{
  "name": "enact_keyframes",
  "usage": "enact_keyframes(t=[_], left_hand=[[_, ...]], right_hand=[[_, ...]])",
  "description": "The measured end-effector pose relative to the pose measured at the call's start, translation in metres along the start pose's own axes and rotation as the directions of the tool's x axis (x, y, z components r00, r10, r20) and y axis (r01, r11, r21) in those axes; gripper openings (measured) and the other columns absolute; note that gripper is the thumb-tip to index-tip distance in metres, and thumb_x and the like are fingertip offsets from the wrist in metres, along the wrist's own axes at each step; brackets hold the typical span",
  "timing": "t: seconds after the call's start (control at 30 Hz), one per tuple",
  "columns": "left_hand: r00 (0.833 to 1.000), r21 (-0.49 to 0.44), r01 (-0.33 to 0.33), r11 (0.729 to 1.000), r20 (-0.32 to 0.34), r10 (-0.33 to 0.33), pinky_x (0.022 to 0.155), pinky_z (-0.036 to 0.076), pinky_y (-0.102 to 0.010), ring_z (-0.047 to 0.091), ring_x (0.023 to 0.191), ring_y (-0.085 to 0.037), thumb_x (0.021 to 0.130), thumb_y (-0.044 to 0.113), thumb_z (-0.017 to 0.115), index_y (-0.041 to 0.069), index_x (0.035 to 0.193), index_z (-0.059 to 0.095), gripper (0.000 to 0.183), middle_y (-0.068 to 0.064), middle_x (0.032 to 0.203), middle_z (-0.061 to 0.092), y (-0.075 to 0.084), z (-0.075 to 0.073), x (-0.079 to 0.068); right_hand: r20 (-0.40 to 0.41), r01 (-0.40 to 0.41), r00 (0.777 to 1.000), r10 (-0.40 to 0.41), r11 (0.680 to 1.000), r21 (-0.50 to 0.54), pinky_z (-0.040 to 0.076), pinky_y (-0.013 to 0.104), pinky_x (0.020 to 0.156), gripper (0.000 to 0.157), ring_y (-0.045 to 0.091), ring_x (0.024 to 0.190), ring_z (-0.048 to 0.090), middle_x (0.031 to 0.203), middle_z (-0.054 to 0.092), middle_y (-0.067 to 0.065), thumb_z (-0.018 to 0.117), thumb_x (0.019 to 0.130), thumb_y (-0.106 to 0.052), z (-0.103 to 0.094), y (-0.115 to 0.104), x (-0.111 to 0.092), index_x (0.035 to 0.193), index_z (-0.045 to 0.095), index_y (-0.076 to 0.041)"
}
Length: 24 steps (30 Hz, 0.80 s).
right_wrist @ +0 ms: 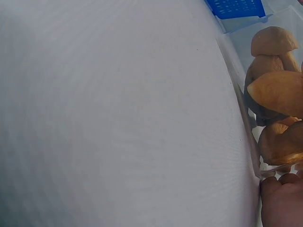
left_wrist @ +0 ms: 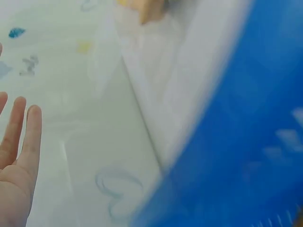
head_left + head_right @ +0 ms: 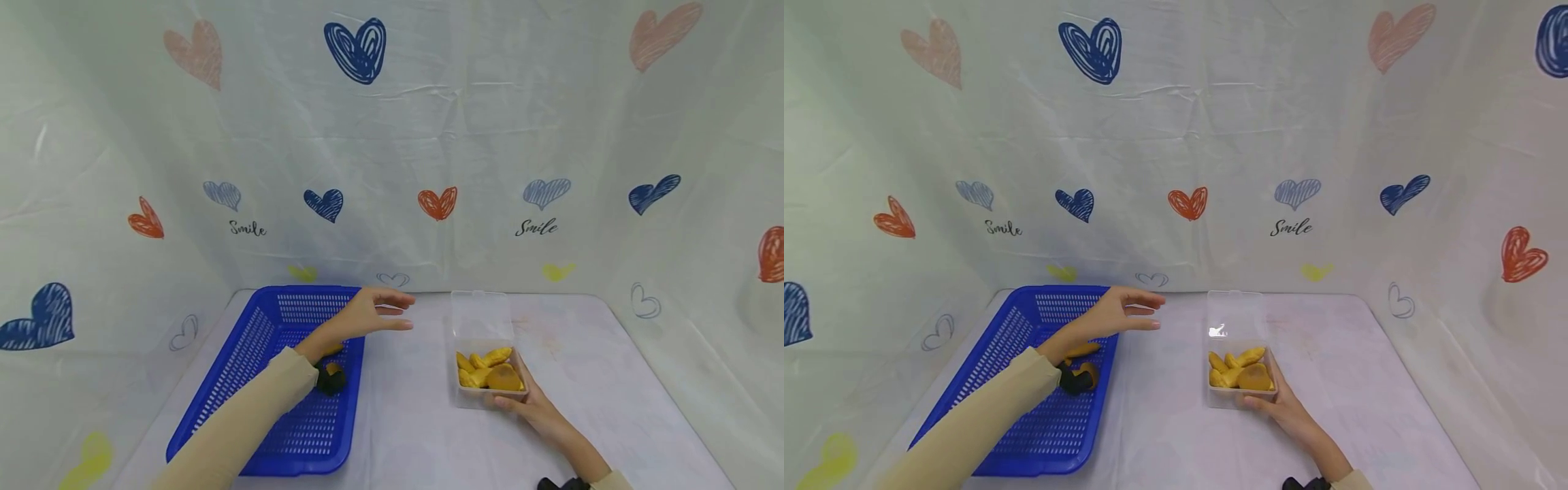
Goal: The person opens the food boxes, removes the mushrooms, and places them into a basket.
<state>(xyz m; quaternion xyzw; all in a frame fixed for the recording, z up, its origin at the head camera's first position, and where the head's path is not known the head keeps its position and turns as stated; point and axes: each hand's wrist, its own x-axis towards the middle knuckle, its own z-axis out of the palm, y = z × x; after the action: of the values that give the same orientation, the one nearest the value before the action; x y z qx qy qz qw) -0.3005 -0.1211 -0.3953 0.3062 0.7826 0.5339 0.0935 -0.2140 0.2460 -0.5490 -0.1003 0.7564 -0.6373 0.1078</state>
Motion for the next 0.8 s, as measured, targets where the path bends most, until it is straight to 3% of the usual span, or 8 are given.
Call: enact_keyframes(t=[0.17,0.37,0.6,0.8], left_hand=[[0.999,-0.007,0.02,1.0,0.034,-0.019,0.098,0.051,-0.043,0.063,0.115,-0.019,0.084,0.016,0.082,0.006,0.129,0.066,0.048,-0.009,0.128,0.065,0.006,0.025,0.018],[0.996,-0.03,0.008,1.0,0.093,-0.005,0.095,0.053,-0.032,0.063,0.115,-0.019,0.083,0.015,0.083,0.008,0.125,0.069,0.045,-0.001,0.124,0.068,0.005,0.059,0.034],[0.986,-0.097,-0.007,0.995,0.166,0.024,0.096,0.053,-0.038,0.063,0.115,-0.021,0.082,0.008,0.083,0.005,0.123,0.069,0.043,-0.004,0.124,0.068,-0.003,0.094,0.045],[0.979,-0.113,-0.017,0.993,0.199,0.039,0.095,0.053,-0.033,0.064,0.113,-0.018,0.083,0.008,0.082,0.003,0.123,0.069,0.043,-0.004,0.124,0.068,-0.004,0.119,0.054]], right_hand=[[-0.002,-0.002,1.0,0.002,1.0,-0.002,-0.008,0.071,0.11,0.104,0.046,0.146,-0.015,0.163,-0.014,0.023,0.069,0.095,-0.01,0.001,-0.003,0.0,0.16,-0.012,-0.019],[0.0,-0.006,1.0,0.006,1.0,0.008,-0.007,0.07,0.111,0.103,0.045,0.147,-0.014,0.163,-0.014,0.022,0.068,0.095,-0.011,0.002,-0.002,-0.001,0.159,-0.013,-0.018],[0.006,-0.01,1.0,0.01,1.0,0.016,-0.006,0.071,0.111,0.103,0.044,0.147,-0.014,0.163,-0.014,0.022,0.068,0.096,-0.013,0.001,0.001,-0.001,0.159,-0.013,-0.018],[0.0,-0.012,1.0,0.012,1.0,0.018,-0.004,0.072,0.111,0.103,0.044,0.147,-0.012,0.163,-0.014,0.021,0.068,0.096,-0.014,0.0,0.002,-0.001,0.159,-0.013,-0.019]])
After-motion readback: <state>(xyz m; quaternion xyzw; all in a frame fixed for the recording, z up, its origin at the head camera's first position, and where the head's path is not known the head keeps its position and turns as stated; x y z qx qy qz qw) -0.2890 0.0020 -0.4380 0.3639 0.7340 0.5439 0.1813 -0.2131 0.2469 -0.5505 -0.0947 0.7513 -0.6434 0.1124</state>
